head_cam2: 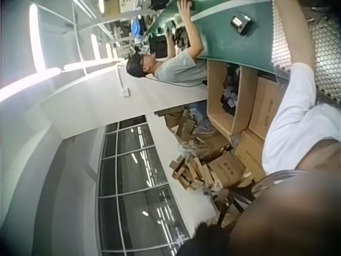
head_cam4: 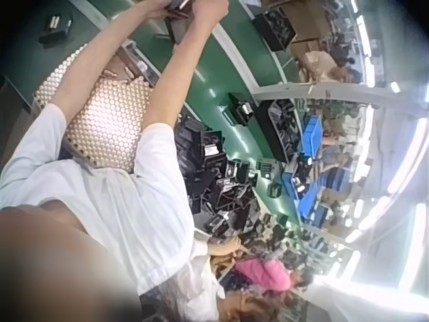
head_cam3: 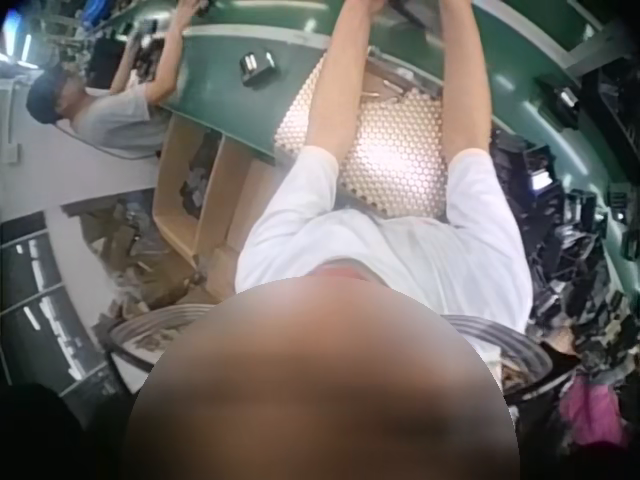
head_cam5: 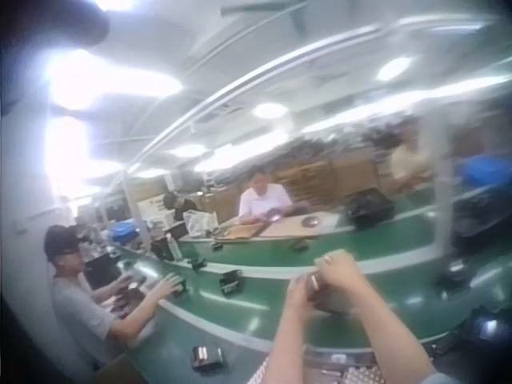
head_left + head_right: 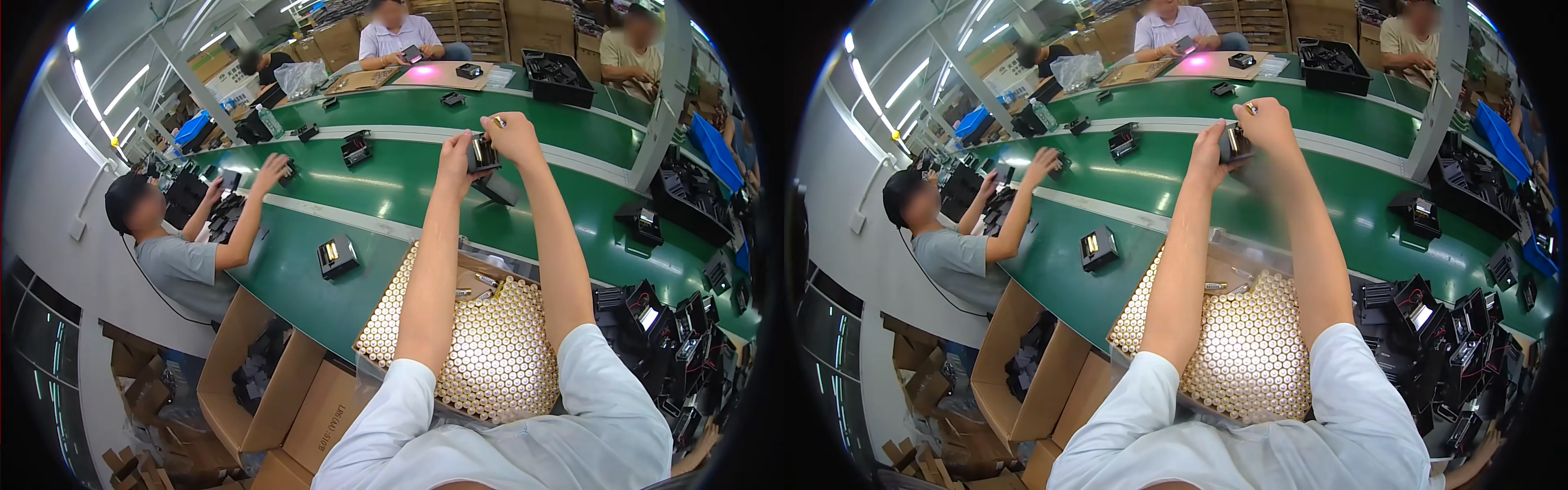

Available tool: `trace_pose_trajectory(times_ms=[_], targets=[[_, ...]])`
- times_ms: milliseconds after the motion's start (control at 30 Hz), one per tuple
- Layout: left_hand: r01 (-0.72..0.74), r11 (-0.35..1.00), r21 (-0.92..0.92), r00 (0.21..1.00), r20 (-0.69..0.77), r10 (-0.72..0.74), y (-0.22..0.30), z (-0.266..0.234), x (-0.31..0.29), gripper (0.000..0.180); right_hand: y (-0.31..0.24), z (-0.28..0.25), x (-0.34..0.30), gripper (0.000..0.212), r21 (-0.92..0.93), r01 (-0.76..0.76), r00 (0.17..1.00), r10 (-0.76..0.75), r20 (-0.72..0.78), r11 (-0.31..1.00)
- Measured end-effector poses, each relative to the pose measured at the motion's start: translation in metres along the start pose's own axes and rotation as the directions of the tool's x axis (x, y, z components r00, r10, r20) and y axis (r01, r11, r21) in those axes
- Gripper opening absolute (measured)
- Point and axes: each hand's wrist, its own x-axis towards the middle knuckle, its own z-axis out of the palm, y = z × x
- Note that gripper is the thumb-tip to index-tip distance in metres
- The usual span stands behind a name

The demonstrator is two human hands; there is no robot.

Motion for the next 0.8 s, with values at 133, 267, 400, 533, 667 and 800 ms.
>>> trace_pose_trajectory(times_ms=[133,267,400,533,667,800], targets=[[-0.053,0.989,0.136,0.988,-0.135,0.071,0.0,-0.001,-0.003,0.04,-0.006,0.003,-0.003,0.026,0.118,0.017,0.998,-0.01,-0.059,0.993],[-0.076,0.981,0.176,0.972,-0.208,0.112,0.002,-0.005,-0.003,0.039,-0.018,0.006,-0.012,0.026,0.154,0.109,0.989,-0.091,-0.12,0.982],[-0.039,0.999,0.038,0.968,-0.245,0.047,0.008,-0.008,0.002,0.039,-0.022,0.011,-0.016,0.024,0.16,0.255,0.963,-0.236,-0.127,0.954],[-0.052,0.985,-0.162,0.968,-0.251,0.01,-0.001,0.002,0.012,0.039,0.005,0.007,-0.007,0.023,0.104,0.345,0.937,-0.348,0.02,0.933],[-0.316,0.947,0.047,0.946,-0.064,0.319,-0.015,-0.062,0.055,0.029,-0.019,0.028,-0.014,0.025,0.07,0.56,0.82,-0.564,0.095,0.826],[-0.402,0.882,0.248,0.893,-0.107,0.437,-0.005,-0.068,0.046,0.049,-0.02,0.031,-0.016,0.028,-0.056,0.6,0.785,-0.574,0.234,0.798]])
